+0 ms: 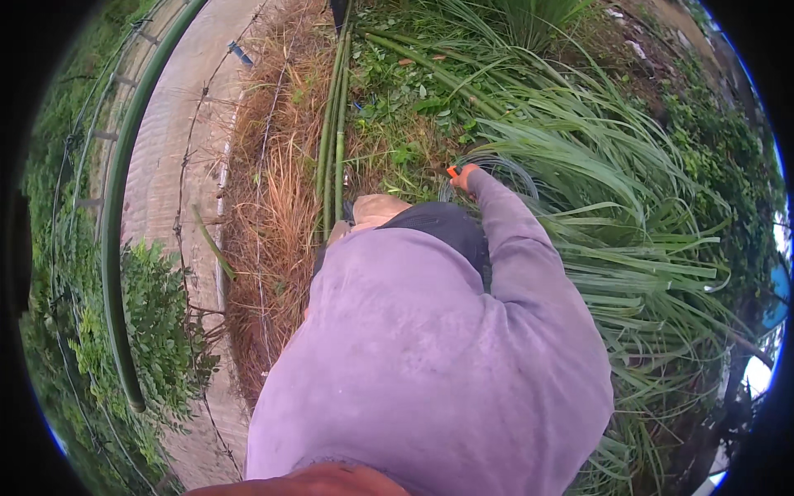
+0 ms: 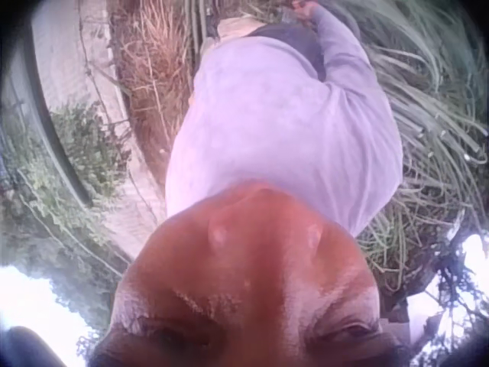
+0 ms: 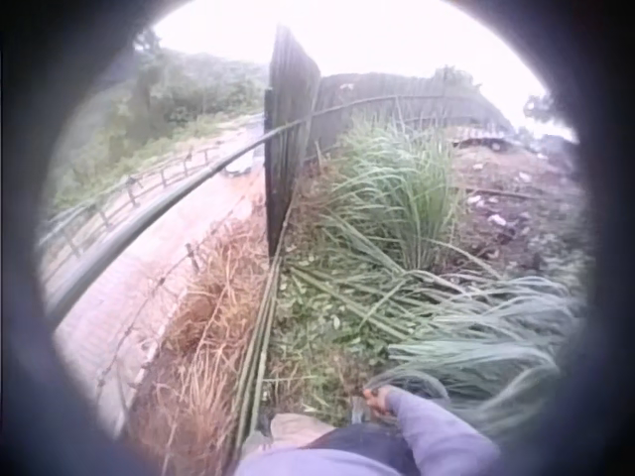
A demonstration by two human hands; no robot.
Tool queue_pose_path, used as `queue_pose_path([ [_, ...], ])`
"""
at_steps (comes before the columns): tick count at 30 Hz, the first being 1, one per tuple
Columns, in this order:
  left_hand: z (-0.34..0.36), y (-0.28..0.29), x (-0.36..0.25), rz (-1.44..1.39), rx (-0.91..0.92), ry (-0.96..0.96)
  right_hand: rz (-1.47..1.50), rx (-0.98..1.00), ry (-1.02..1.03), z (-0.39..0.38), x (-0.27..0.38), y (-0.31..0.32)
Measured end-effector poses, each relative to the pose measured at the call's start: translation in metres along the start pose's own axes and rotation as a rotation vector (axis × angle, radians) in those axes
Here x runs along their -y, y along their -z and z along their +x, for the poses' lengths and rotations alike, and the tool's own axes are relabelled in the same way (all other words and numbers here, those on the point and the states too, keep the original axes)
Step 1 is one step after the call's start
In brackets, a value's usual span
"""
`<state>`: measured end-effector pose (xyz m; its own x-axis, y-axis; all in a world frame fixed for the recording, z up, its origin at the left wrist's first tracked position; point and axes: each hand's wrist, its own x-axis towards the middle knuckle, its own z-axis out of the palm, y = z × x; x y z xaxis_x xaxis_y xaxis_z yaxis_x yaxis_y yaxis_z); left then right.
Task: The person is sawing bamboo poles and using wire to construct a fence structure.
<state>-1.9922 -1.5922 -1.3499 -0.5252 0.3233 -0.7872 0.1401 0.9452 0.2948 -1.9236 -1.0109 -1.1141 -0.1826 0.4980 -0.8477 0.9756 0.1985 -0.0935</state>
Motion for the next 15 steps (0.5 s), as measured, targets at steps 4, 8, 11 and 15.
queue_pose_path([
  [4,0.011,0.039,-0.026,-0.009,0.027,-0.020,-0.068,-0.180,0.151,0.003,-0.008,-0.008],
  [8,0.007,0.066,-0.029,-0.041,0.020,-0.012,0.024,-0.093,0.127,0.004,0.009,-0.013],
  [11,0.002,0.083,-0.032,-0.069,0.021,-0.008,0.070,-0.105,0.126,0.005,0.024,-0.007],
  [15,-0.005,0.106,-0.043,-0.074,0.036,-0.016,0.055,-0.235,0.194,0.023,0.022,0.004],
])
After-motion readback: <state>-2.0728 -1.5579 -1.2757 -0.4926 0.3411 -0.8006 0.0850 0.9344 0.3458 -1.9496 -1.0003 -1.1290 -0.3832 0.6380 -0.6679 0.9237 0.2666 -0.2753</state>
